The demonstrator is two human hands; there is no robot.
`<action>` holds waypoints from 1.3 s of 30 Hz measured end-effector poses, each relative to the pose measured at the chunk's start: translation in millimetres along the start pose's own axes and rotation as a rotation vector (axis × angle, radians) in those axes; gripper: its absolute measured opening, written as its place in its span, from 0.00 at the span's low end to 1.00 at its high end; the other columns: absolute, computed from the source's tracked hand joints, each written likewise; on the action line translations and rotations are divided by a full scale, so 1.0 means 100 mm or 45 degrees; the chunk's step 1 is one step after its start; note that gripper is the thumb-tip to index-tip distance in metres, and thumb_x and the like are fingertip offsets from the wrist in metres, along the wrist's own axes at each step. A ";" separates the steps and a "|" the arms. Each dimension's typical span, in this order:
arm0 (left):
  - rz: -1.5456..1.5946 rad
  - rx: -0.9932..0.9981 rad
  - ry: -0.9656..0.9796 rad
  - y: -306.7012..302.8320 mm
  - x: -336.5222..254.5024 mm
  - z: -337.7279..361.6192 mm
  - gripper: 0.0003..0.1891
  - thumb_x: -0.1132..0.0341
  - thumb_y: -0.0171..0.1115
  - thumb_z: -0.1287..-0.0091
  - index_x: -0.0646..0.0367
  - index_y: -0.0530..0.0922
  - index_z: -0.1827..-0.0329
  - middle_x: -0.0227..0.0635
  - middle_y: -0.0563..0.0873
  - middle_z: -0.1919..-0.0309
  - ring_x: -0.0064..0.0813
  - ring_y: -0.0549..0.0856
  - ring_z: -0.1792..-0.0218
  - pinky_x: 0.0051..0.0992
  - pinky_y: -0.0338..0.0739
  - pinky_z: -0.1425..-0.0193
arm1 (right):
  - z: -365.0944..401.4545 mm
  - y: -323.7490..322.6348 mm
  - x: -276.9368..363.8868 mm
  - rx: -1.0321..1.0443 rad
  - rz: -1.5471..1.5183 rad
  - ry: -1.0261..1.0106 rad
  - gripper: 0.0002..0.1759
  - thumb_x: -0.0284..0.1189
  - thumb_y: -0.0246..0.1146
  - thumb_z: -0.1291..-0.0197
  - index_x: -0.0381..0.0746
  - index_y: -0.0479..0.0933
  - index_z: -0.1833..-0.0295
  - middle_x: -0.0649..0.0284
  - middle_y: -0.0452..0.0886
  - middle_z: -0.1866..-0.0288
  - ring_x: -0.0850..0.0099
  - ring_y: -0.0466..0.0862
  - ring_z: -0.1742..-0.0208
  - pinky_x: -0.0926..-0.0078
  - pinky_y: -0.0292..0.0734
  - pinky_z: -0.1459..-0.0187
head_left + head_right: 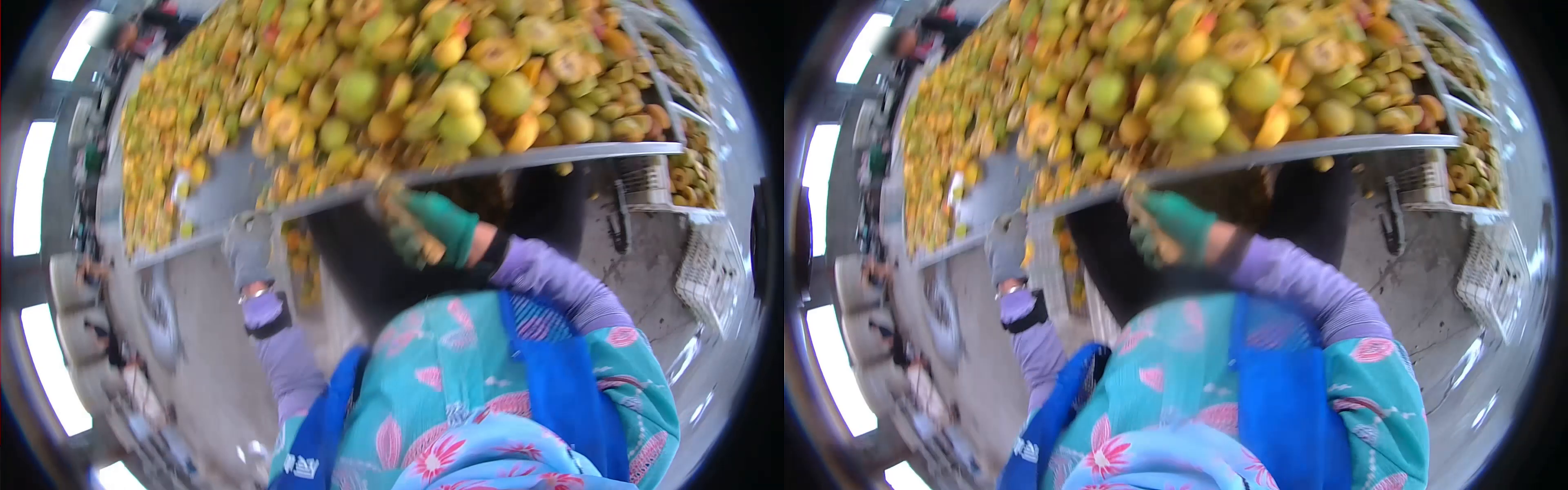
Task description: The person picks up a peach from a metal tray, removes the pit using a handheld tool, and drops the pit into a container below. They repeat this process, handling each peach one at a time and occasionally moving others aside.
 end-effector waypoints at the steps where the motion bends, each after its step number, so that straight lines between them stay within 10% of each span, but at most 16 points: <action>1: 0.091 -0.019 0.095 0.12 -0.10 -0.30 0.20 0.51 0.61 0.37 0.63 0.84 0.62 0.50 0.86 0.67 0.45 0.86 0.65 0.40 0.77 0.58 | -0.03 -0.04 0.00 -0.071 0.061 -0.040 0.19 0.57 0.54 0.35 0.55 0.69 0.64 0.73 0.70 0.78 0.76 0.70 0.81 0.73 0.64 0.79; 5: -0.434 0.210 0.288 1.14 -0.58 -1.22 0.24 0.47 0.60 0.38 0.65 0.83 0.61 0.56 0.85 0.63 0.54 0.84 0.58 0.44 0.76 0.53 | 0.16 0.33 0.26 -0.292 0.592 -0.317 0.25 0.58 0.49 0.33 0.46 0.67 0.63 0.67 0.69 0.83 0.73 0.67 0.89 0.69 0.63 0.89; 6: -0.859 0.368 0.752 1.95 -0.09 -1.67 0.16 0.51 0.55 0.35 0.41 0.81 0.48 0.48 0.86 0.58 0.50 0.85 0.59 0.44 0.79 0.52 | 0.10 0.21 0.36 -0.397 0.632 -0.395 0.26 0.58 0.47 0.32 0.44 0.68 0.65 0.65 0.68 0.85 0.72 0.65 0.92 0.69 0.63 0.92; 9: -0.217 0.189 0.521 1.37 -0.90 -1.24 0.27 0.57 0.76 0.58 0.64 0.79 0.57 0.52 0.85 0.63 0.52 0.83 0.56 0.42 0.78 0.52 | 0.14 0.03 0.43 -0.424 0.487 -0.351 0.28 0.58 0.44 0.31 0.45 0.74 0.58 0.65 0.69 0.83 0.74 0.65 0.90 0.74 0.62 0.91; 10: -0.253 0.189 0.649 1.15 -1.22 -0.99 0.20 0.57 0.65 0.47 0.65 0.79 0.60 0.58 0.83 0.62 0.58 0.82 0.58 0.46 0.76 0.55 | 0.23 -0.07 0.41 -0.597 0.450 -0.334 0.28 0.58 0.46 0.32 0.47 0.77 0.50 0.66 0.70 0.79 0.77 0.66 0.88 0.80 0.61 0.88; 12: 0.082 0.223 0.457 0.83 -1.33 -0.84 0.22 0.57 0.69 0.53 0.63 0.79 0.59 0.54 0.84 0.66 0.54 0.82 0.62 0.44 0.76 0.56 | 0.37 0.01 0.38 -0.644 0.395 -0.374 0.27 0.56 0.44 0.31 0.46 0.74 0.65 0.64 0.69 0.85 0.71 0.66 0.89 0.72 0.59 0.89; 16: 1.789 0.587 -0.137 0.73 -1.33 -0.47 0.21 0.60 0.69 0.45 0.58 0.79 0.50 0.35 0.83 0.65 0.26 0.80 0.69 0.26 0.76 0.66 | 0.40 -0.13 0.50 -0.704 0.542 -0.389 0.25 0.58 0.49 0.33 0.47 0.72 0.65 0.66 0.71 0.79 0.74 0.66 0.87 0.75 0.57 0.89; 19: 2.559 1.004 -0.290 0.83 -1.70 -0.09 0.19 0.60 0.65 0.38 0.58 0.77 0.46 0.36 0.81 0.61 0.31 0.80 0.69 0.23 0.78 0.68 | 0.54 0.02 0.58 -0.830 0.858 -0.357 0.27 0.58 0.50 0.34 0.44 0.74 0.59 0.59 0.77 0.72 0.68 0.75 0.82 0.68 0.66 0.85; 22: 2.533 1.039 -0.056 1.02 -1.95 0.14 0.18 0.62 0.63 0.36 0.58 0.76 0.46 0.36 0.80 0.62 0.33 0.80 0.64 0.25 0.78 0.59 | 0.72 0.56 0.92 -0.832 1.566 -1.305 0.27 0.56 0.50 0.32 0.41 0.75 0.56 0.54 0.79 0.71 0.60 0.79 0.76 0.59 0.73 0.75; 24: 1.503 0.201 1.136 0.28 -2.31 0.37 0.15 0.62 0.62 0.36 0.59 0.77 0.49 0.34 0.81 0.62 0.30 0.80 0.63 0.27 0.78 0.62 | 0.89 0.89 0.90 -0.977 2.057 -1.360 0.20 0.45 0.52 0.30 0.39 0.76 0.55 0.54 0.80 0.70 0.57 0.81 0.70 0.59 0.75 0.67; 27: 1.708 0.531 0.307 0.68 -2.21 0.42 0.15 0.63 0.57 0.29 0.65 0.71 0.46 0.39 0.81 0.56 0.29 0.81 0.57 0.28 0.80 0.53 | 0.63 0.45 0.96 -0.927 2.892 -1.584 0.10 0.35 0.56 0.35 0.42 0.77 0.55 0.57 0.80 0.71 0.60 0.80 0.70 0.63 0.74 0.71; 29: 1.233 0.159 0.627 0.43 -2.24 0.47 0.18 0.59 0.54 0.27 0.64 0.71 0.43 0.41 0.82 0.55 0.30 0.82 0.56 0.29 0.80 0.54 | 1.00 0.84 0.99 -1.374 2.876 -1.892 0.08 0.34 0.58 0.36 0.41 0.76 0.64 0.58 0.78 0.75 0.60 0.78 0.75 0.60 0.70 0.76; 31: 0.946 0.045 0.741 0.38 -2.20 0.44 0.21 0.56 0.51 0.27 0.66 0.73 0.42 0.45 0.83 0.54 0.34 0.84 0.54 0.32 0.79 0.47 | 0.99 0.89 1.03 -1.042 2.144 -1.355 0.17 0.42 0.56 0.32 0.38 0.73 0.59 0.42 0.79 0.70 0.46 0.81 0.67 0.49 0.69 0.74; 33: 1.784 0.389 0.433 0.71 -2.14 0.37 0.20 0.58 0.48 0.25 0.67 0.74 0.43 0.42 0.83 0.57 0.32 0.84 0.59 0.29 0.80 0.52 | 0.88 0.88 0.96 -1.031 2.275 -1.305 0.18 0.43 0.56 0.32 0.36 0.72 0.61 0.45 0.78 0.76 0.46 0.80 0.72 0.51 0.72 0.72; 37: 2.219 0.590 0.173 0.86 -2.11 0.39 0.23 0.54 0.44 0.23 0.68 0.73 0.44 0.44 0.84 0.59 0.31 0.84 0.58 0.29 0.81 0.52 | 0.78 0.88 0.88 -1.002 2.441 -1.322 0.19 0.42 0.55 0.31 0.35 0.70 0.61 0.48 0.78 0.79 0.47 0.80 0.76 0.52 0.72 0.74; 39: 1.505 0.245 0.652 0.67 -2.14 0.38 0.23 0.54 0.43 0.22 0.68 0.73 0.45 0.45 0.84 0.59 0.30 0.84 0.58 0.28 0.81 0.52 | 0.75 0.85 0.88 -0.988 2.400 -1.343 0.19 0.43 0.54 0.31 0.34 0.70 0.60 0.47 0.78 0.79 0.48 0.81 0.75 0.52 0.72 0.74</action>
Point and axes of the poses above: each hand's wrist, its own z-axis away from the middle knuckle, its own y-axis out of the palm, x = y × z, the point moved 8 cm from there along -z, towards the middle knuckle
